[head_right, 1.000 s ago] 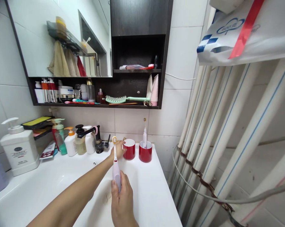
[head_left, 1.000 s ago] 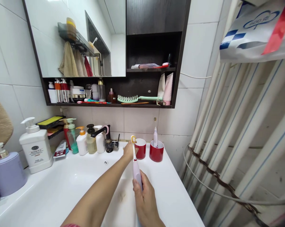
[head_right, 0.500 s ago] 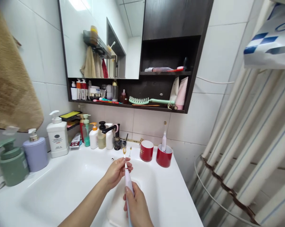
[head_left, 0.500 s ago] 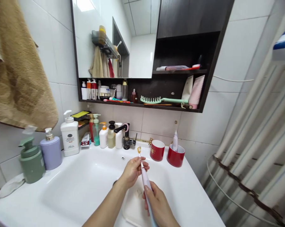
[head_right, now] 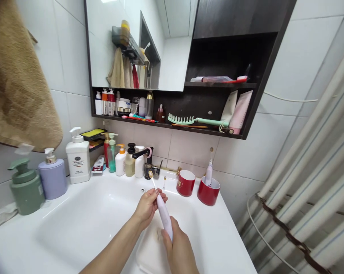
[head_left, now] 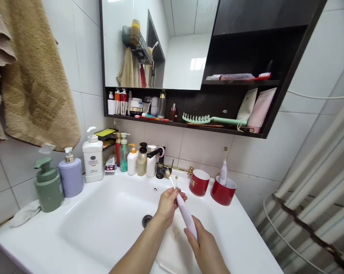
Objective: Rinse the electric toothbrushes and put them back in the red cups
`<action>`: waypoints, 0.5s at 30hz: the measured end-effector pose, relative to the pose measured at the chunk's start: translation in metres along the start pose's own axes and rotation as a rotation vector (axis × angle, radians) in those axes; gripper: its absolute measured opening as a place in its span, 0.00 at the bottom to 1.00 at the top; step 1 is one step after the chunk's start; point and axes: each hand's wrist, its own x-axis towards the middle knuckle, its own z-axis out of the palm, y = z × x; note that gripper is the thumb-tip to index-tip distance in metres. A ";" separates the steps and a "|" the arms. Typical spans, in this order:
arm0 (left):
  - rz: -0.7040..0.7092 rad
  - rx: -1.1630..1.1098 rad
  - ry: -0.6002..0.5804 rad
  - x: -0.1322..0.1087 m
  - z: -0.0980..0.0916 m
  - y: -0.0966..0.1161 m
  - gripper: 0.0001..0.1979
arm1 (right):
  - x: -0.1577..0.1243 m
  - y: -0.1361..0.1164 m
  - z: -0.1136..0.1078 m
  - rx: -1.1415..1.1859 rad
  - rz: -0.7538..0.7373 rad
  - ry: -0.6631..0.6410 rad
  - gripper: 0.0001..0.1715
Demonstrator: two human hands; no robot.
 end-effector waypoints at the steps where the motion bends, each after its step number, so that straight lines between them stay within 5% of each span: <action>1: 0.005 -0.007 0.009 0.000 -0.001 -0.001 0.11 | 0.000 -0.001 0.001 -0.011 -0.010 -0.001 0.16; 6: -0.019 -0.046 0.052 0.001 -0.002 -0.005 0.10 | -0.001 -0.006 0.003 0.206 0.177 -0.315 0.17; 11: 0.032 -0.049 0.084 0.004 -0.002 -0.006 0.11 | 0.001 0.000 0.000 -0.015 0.005 -0.101 0.16; 15: 0.023 -0.035 0.106 0.006 -0.003 -0.008 0.11 | 0.003 0.005 0.004 0.080 0.099 -0.150 0.16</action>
